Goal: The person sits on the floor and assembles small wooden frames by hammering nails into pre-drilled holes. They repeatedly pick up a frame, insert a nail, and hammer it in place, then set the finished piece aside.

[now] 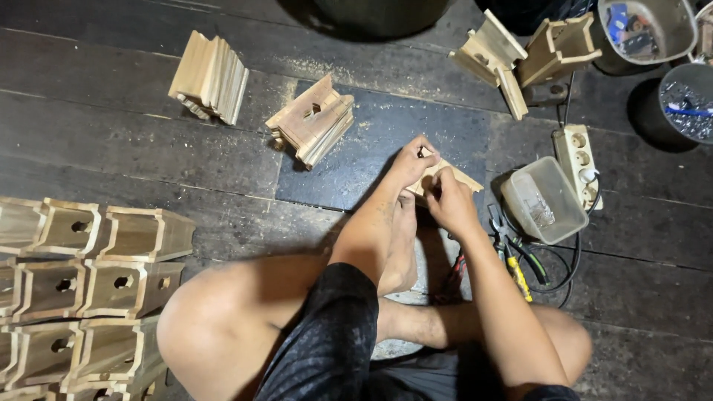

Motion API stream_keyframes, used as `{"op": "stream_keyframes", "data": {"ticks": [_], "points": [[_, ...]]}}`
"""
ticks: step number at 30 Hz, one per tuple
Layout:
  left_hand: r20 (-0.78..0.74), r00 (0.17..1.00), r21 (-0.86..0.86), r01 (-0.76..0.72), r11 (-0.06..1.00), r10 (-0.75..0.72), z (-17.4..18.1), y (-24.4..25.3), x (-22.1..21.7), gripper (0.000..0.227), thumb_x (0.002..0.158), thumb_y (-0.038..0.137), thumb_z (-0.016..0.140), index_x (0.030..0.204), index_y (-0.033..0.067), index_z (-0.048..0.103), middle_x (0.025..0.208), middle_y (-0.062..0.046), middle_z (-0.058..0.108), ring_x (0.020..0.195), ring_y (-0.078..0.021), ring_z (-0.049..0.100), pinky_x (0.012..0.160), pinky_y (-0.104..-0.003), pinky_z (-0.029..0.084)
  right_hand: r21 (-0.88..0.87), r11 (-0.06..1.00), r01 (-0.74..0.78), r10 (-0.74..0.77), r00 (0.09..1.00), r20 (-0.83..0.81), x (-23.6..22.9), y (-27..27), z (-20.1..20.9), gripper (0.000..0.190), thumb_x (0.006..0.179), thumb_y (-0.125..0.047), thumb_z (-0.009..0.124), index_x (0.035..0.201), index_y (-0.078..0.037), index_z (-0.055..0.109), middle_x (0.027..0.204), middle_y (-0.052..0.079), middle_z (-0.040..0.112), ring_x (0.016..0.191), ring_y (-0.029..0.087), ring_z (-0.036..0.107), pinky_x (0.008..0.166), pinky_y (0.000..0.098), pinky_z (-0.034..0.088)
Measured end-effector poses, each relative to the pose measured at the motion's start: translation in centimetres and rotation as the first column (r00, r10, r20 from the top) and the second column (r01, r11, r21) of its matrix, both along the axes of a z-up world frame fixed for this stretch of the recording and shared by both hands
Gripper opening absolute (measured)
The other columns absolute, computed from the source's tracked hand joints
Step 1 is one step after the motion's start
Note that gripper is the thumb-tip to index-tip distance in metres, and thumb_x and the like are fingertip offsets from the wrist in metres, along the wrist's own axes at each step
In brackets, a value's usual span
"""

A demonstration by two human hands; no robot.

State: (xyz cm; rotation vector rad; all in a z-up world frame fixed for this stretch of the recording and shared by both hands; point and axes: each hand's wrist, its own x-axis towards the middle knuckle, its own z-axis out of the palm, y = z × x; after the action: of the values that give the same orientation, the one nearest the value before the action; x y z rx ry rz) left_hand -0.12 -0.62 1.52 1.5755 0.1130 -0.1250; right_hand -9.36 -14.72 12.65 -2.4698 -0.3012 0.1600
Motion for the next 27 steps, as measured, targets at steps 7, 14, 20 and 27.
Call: {"op": "stream_keyframes", "data": {"ticks": [7, 14, 20, 27], "points": [[0.019, 1.000, 0.037, -0.007, 0.999, 0.006, 1.5, 0.3, -1.6, 0.025, 0.079, 0.023, 0.083, 0.103, 0.0174, 0.076, 0.091, -0.017, 0.072, 0.082, -0.0299, 0.070, 0.073, -0.037, 0.054, -0.092, 0.992, -0.090, 0.104, 0.980, 0.167, -0.1, 0.3, -3.6, 0.028, 0.084, -0.013, 0.078, 0.105, -0.013, 0.060, 0.087, 0.018, 0.074, 0.090, 0.046, 0.075, 0.082, 0.0548, 0.058], [0.018, 1.000, 0.103, 0.018, 0.994, -0.020, 1.5, 0.9, -1.0, 0.028, 0.081, 0.023, 0.081, 0.107, 0.0164, 0.074, 0.092, -0.015, 0.071, 0.085, -0.0272, 0.071, 0.076, -0.036, 0.054, 0.162, 0.981, 0.105, -0.133, 0.976, 0.174, -4.5, 2.6, 4.2, 0.083, 0.079, -0.005, 0.087, 0.149, 0.006, 0.044, 0.122, 0.038, 0.069, 0.114, 0.060, 0.064, 0.098, 0.0702, 0.050], [0.025, 1.000, 0.003, 0.004, 1.000, -0.004, 8.6, 2.2, -4.9, 0.028, 0.079, 0.020, 0.082, 0.104, 0.0119, 0.074, 0.079, -0.012, 0.069, 0.070, -0.0208, 0.066, 0.062, -0.032, 0.051, -0.275, 0.812, 0.514, -0.577, 0.777, -0.250, -15.9, -6.2, -4.3, 0.083, 0.075, -0.039, 0.091, 0.127, 0.000, 0.039, 0.114, 0.037, 0.069, 0.105, 0.057, 0.070, 0.096, 0.0657, 0.055], [0.115, 0.993, 0.095, 0.024, 0.995, -0.035, 2.5, 1.3, -0.4, 0.039, 0.086, 0.017, 0.079, 0.118, 0.0004, 0.066, 0.103, -0.030, 0.070, 0.102, -0.0422, 0.072, 0.089, -0.050, 0.055, 0.118, 0.529, 0.840, -0.555, 0.448, -0.701, -13.9, -9.6, -11.0, 0.072, 0.074, -0.015, 0.070, 0.143, -0.002, 0.054, 0.114, 0.035, 0.064, 0.071, 0.053, 0.072, 0.049, 0.0612, 0.059]]}}
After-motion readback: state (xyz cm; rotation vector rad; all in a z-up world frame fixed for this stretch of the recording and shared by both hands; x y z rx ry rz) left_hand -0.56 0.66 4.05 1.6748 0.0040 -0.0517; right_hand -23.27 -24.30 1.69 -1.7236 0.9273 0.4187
